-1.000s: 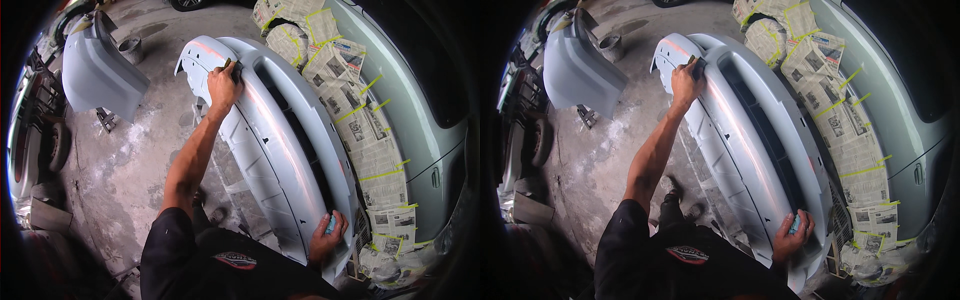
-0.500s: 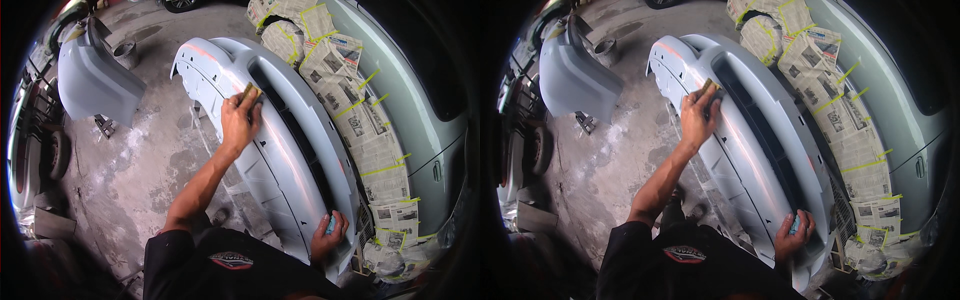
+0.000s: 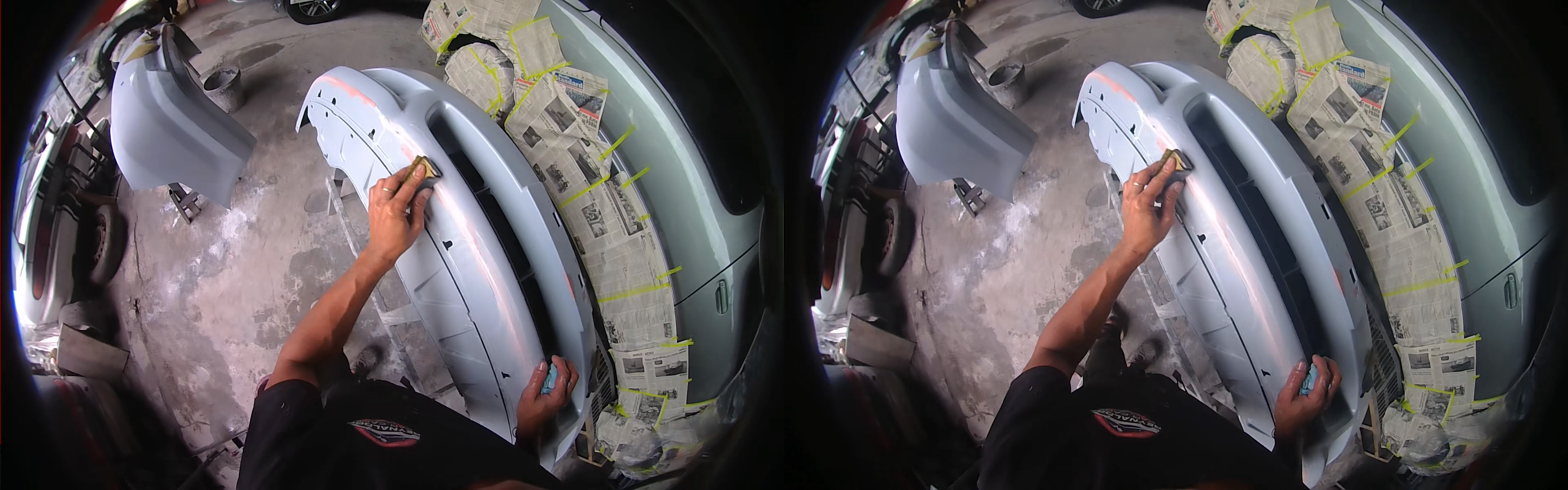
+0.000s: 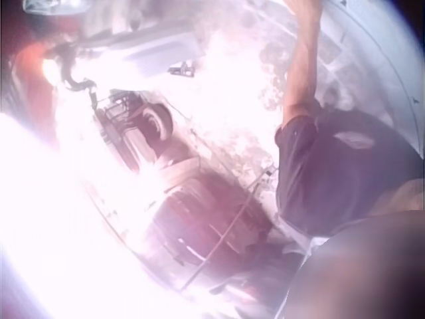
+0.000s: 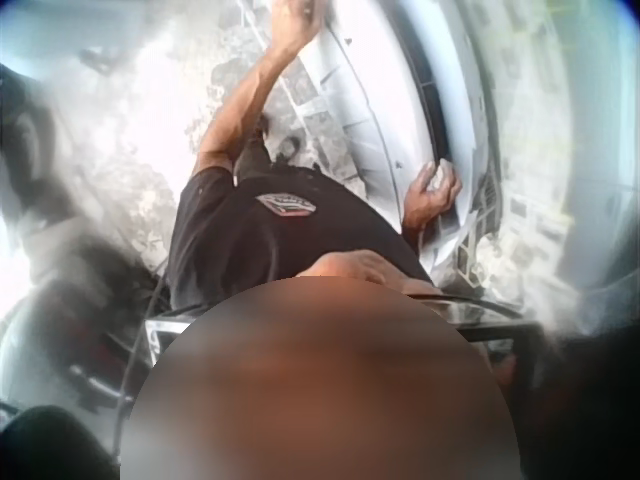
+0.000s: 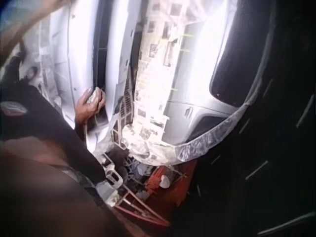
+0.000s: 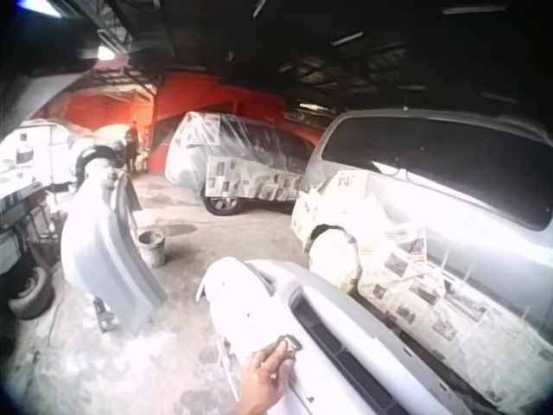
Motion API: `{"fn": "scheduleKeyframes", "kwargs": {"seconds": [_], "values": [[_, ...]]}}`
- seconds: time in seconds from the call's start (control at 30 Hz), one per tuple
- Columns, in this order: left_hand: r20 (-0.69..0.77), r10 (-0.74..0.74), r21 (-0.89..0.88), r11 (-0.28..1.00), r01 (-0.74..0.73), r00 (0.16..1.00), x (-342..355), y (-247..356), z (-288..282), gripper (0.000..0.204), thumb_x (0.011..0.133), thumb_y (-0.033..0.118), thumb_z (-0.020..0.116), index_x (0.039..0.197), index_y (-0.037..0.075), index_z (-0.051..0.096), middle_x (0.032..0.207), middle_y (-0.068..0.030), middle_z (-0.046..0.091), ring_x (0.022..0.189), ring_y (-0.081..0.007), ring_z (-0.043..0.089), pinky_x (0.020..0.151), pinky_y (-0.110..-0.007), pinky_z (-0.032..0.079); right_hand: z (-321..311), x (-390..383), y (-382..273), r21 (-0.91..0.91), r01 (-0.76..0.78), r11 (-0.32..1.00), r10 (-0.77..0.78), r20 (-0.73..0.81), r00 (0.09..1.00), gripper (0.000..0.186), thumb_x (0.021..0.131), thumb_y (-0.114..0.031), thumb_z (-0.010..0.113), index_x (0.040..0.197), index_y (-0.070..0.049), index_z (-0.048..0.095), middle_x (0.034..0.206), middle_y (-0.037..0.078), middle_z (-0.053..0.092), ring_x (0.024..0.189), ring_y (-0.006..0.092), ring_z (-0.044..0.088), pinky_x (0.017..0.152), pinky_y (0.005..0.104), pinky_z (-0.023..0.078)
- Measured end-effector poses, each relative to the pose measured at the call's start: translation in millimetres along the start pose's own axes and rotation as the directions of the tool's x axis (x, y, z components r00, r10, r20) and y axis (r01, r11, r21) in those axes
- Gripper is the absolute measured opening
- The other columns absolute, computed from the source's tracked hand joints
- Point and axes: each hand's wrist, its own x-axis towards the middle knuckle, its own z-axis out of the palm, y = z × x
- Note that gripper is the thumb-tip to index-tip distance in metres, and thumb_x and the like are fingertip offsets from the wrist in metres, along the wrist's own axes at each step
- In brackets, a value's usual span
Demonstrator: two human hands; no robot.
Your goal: Sanding down a car bumper with sandpaper and water to prepare it for painting.
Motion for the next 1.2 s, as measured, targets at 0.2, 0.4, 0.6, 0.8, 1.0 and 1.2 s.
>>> {"fn": "scheduleKeyframes", "kwargs": {"seconds": [0.2, 0.4, 0.6, 0.8, 1.0, 1.2], "values": [[-0.085, -0.229, -0.007, 0.973, 0.229, 0.970, 22.2, 5.4, 4.9, 0.038, 0.089, 0.013, 0.070, 0.126, 0.007, 0.068, 0.108, -0.0199, 0.066, 0.094, -0.0335, 0.061, 0.089, -0.041, 0.047, 1.7, -7.1, 1.7, 0.030, -0.006, 1.000, 0.007, -0.032, 0.999, 0.023, 0.092, -0.005, 0.064, 0.113, 0.003, 0.060, 0.113, 0.022, 0.057, 0.103, 0.0380, 0.060, 0.088, 0.0472, 0.049], [0.061, -0.341, -0.014, 0.939, 0.342, 0.938, 34.8, -8.3, 4.6, 0.037, 0.091, 0.019, 0.068, 0.124, 0.003, 0.068, 0.101, -0.0194, 0.067, 0.094, -0.0339, 0.060, 0.087, -0.042, 0.045, 1.8, -9.1, 6.1, -0.011, 0.004, 1.000, -0.005, -0.030, 1.000, 0.023, 0.092, -0.004, 0.065, 0.113, 0.003, 0.060, 0.113, 0.022, 0.057, 0.103, 0.0380, 0.060, 0.087, 0.0474, 0.050], [-0.022, -0.190, -0.130, 0.974, 0.185, 0.982, -7.3, 46.6, 2.9, 0.039, 0.088, 0.015, 0.073, 0.125, 0.009, 0.069, 0.109, -0.0174, 0.067, 0.094, -0.0307, 0.058, 0.084, -0.040, 0.049, 2.2, -4.4, 3.2, -0.022, 0.054, 0.998, -0.055, -0.034, 0.998, 0.024, 0.091, -0.005, 0.067, 0.113, 0.001, 0.062, 0.113, 0.021, 0.058, 0.103, 0.0363, 0.061, 0.087, 0.0453, 0.050], [0.089, -0.083, -0.075, 0.993, 0.090, 0.993, 3.5, 43.5, 2.8, 0.036, 0.087, 0.017, 0.074, 0.122, 0.011, 0.072, 0.105, -0.0171, 0.067, 0.090, -0.0297, 0.058, 0.080, -0.042, 0.049, -4.5, -2.1, 1.6, 0.006, 0.012, 1.000, -0.012, -0.012, 1.000, 0.023, 0.090, -0.007, 0.068, 0.112, 0.001, 0.063, 0.112, 0.020, 0.058, 0.101, 0.0357, 0.061, 0.086, 0.0437, 0.050], [0.117, -0.227, 0.183, 0.962, 0.204, 0.967, 58.0, 16.8, 7.4, 0.034, 0.089, 0.019, 0.067, 0.120, 0.006, 0.071, 0.087, -0.0223, 0.067, 0.088, -0.0356, 0.060, 0.083, -0.043, 0.049, -0.3, -5.9, 1.3, 0.020, 0.025, 0.999, -0.023, -0.065, 0.998, 0.022, 0.093, -0.006, 0.066, 0.114, 0.001, 0.061, 0.114, 0.021, 0.058, 0.104, 0.0368, 0.060, 0.089, 0.0443, 0.049], [0.298, 0.118, 0.105, 0.982, -0.155, 0.947, 7.4, 92.6, -6.7, 0.041, 0.082, 0.019, 0.076, 0.123, 0.018, 0.072, 0.099, -0.0139, 0.066, 0.090, -0.0287, 0.060, 0.084, -0.039, 0.046, -5.3, -5.5, 4.7, 0.020, 0.001, 1.000, -0.001, -0.023, 1.000, 0.027, 0.089, -0.008, 0.070, 0.114, 0.000, 0.063, 0.112, 0.020, 0.059, 0.103, 0.0365, 0.060, 0.087, 0.0446, 0.050]]}}
